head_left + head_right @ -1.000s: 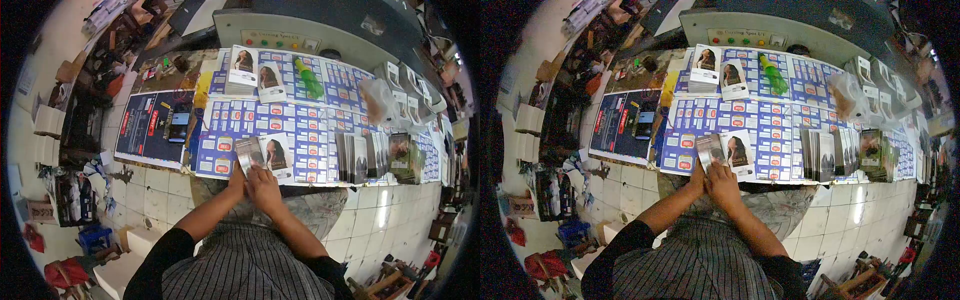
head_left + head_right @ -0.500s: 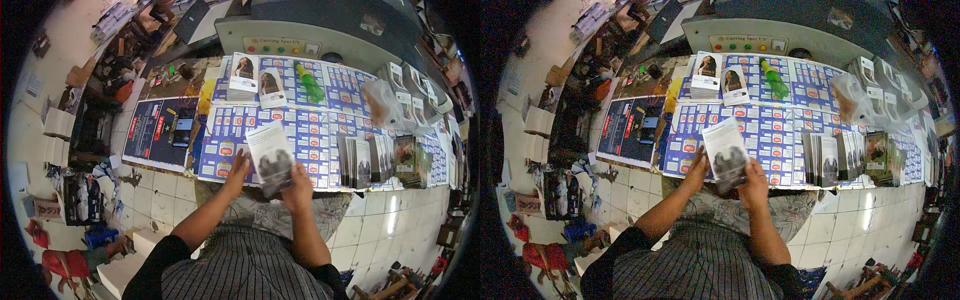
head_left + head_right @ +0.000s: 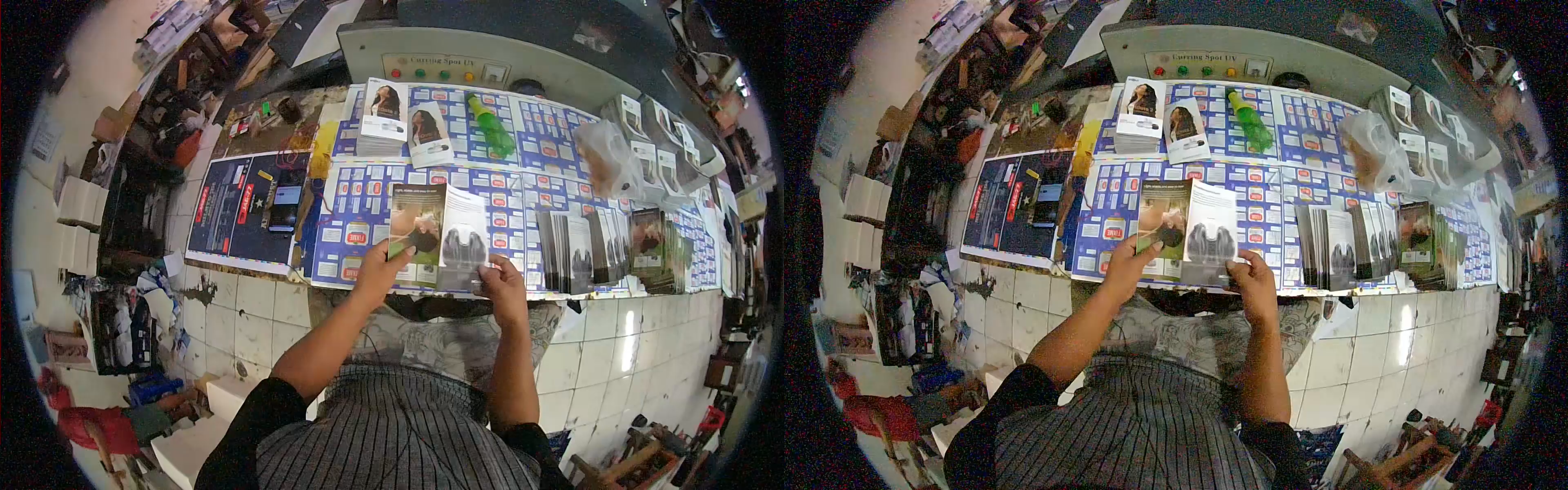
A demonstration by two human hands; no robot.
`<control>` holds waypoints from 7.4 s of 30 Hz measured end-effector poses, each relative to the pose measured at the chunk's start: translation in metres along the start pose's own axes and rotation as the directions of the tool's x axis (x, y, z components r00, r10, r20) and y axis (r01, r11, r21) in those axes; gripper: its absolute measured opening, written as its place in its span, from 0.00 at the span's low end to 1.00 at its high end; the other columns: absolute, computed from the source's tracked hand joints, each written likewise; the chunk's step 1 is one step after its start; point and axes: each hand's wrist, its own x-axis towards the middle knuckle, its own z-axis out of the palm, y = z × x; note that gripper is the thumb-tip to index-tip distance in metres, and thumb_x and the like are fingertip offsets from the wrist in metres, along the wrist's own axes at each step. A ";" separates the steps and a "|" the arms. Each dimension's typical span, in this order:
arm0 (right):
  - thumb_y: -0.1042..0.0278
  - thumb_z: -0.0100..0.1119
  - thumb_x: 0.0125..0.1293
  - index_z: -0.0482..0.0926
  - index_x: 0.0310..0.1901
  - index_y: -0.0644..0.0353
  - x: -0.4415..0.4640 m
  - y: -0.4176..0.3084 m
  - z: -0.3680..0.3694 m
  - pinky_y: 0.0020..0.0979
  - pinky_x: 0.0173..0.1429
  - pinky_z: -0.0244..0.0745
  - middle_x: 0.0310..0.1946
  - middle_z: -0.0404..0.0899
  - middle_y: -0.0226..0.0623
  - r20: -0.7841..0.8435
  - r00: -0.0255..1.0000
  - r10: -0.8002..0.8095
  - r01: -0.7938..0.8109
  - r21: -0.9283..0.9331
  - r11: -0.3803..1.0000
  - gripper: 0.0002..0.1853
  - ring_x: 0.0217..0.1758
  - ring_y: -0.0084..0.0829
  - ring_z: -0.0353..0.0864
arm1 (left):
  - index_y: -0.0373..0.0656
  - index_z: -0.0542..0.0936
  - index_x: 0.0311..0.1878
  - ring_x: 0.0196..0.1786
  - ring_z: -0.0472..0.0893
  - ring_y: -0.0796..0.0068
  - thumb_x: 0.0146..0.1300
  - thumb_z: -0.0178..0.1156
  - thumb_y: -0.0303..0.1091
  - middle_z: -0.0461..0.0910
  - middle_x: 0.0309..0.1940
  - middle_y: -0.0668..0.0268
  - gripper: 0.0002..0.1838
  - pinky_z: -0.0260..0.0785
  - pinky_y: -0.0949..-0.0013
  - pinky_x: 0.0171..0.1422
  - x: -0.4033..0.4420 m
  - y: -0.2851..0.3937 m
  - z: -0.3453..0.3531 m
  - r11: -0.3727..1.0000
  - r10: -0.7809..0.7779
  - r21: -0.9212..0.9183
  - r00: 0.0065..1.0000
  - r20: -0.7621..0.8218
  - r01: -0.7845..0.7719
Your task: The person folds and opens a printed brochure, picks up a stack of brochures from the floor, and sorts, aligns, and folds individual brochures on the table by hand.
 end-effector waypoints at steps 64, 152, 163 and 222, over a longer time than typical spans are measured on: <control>0.62 0.53 0.74 0.79 0.60 0.64 0.069 0.023 0.003 0.35 0.64 0.71 0.61 0.77 0.45 0.210 0.977 0.048 0.045 -0.416 0.908 0.19 0.58 0.40 0.78 | 0.43 0.71 0.70 0.80 0.56 0.59 0.67 0.57 0.53 0.62 0.76 0.62 0.33 0.42 0.48 0.81 0.044 -0.044 0.016 -0.050 0.250 0.761 0.729 0.637 -0.647; 0.37 0.60 0.64 0.65 0.72 0.60 0.075 0.049 0.086 0.56 0.80 0.42 0.78 0.53 0.47 0.580 0.777 -0.242 0.564 -0.814 -0.141 0.43 0.82 0.50 0.46 | 0.41 0.57 0.78 0.83 0.43 0.56 0.48 0.64 0.76 0.49 0.81 0.59 0.62 0.33 0.40 0.82 0.059 0.001 -0.078 0.032 -0.028 0.792 0.792 0.610 -0.609; 0.35 0.56 0.65 0.65 0.72 0.59 0.075 0.049 0.087 0.58 0.80 0.40 0.78 0.53 0.46 0.590 0.765 -0.257 0.571 -0.807 -0.153 0.42 0.82 0.49 0.45 | 0.39 0.59 0.76 0.83 0.44 0.55 0.49 0.64 0.75 0.48 0.81 0.59 0.61 0.33 0.38 0.82 0.059 -0.001 -0.078 0.041 -0.013 0.790 0.790 0.612 -0.612; 0.36 0.57 0.65 0.63 0.73 0.57 0.077 0.054 0.081 0.56 0.81 0.39 0.78 0.52 0.45 0.575 0.775 -0.262 0.565 -0.817 -0.120 0.43 0.83 0.48 0.43 | 0.39 0.57 0.77 0.83 0.42 0.55 0.51 0.62 0.74 0.49 0.81 0.58 0.60 0.32 0.41 0.82 0.058 -0.002 -0.077 0.023 -0.023 0.788 0.788 0.615 -0.615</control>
